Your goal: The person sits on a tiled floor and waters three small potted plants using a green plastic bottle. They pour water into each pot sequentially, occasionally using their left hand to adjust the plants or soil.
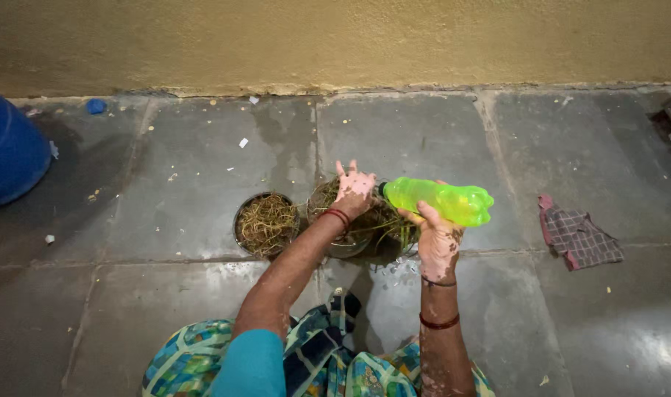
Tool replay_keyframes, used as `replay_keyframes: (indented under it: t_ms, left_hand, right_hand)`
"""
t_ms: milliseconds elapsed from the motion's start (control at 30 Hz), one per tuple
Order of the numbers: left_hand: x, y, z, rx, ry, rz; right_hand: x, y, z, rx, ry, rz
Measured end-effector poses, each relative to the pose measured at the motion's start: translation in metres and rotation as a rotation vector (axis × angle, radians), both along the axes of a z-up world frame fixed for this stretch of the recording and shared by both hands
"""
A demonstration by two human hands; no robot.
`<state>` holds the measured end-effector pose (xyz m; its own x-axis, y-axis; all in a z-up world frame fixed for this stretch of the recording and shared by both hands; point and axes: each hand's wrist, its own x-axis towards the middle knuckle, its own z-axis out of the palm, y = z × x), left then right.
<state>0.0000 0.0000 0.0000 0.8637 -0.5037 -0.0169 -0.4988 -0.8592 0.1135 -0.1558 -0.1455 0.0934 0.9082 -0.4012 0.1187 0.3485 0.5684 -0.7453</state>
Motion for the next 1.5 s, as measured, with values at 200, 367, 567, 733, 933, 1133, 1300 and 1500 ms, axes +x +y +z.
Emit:
replay_keyframes:
  t_ms: [200, 367, 567, 733, 933, 1133, 1300, 1500]
  left_hand:
    - [0.022, -0.004, -0.043, -0.08, -0.212, -0.101]
    - [0.031, 0.009, -0.034, -0.318, -0.13, 0.093]
    - [0.041, 0.045, -0.035, -0.623, -0.037, 0.271]
    - [0.036, 0.068, -0.019, -0.736, -0.003, 0.202]
    - [0.016, 0.08, 0.011, -0.808, -0.037, 0.121]
    - [0.023, 0.085, -0.011, -0.738, 0.202, 0.067]
    - [0.005, 0.088, -0.007, -0.411, -0.082, -0.02]
    - [-0.005, 0.124, 0.02, -0.415, 0.153, 0.136]
  right_hand:
    - [-0.001, -0.004, -0.001, 0.02, 0.003, -0.004]
    - [-0.003, -0.005, 0.003, 0.004, -0.017, 0.005]
    - [-0.005, -0.002, 0.006, -0.025, -0.004, 0.023]
    - [-0.007, 0.011, 0.008, -0.061, -0.035, 0.098]
    - [-0.008, 0.027, 0.011, -0.104, -0.092, 0.214]
    - [-0.011, 0.037, 0.017, -0.133, -0.118, 0.263]
    - [-0.01, 0.03, 0.019, -0.212, -0.089, 0.188]
    - [-0.007, 0.016, 0.016, -0.166, -0.057, 0.161]
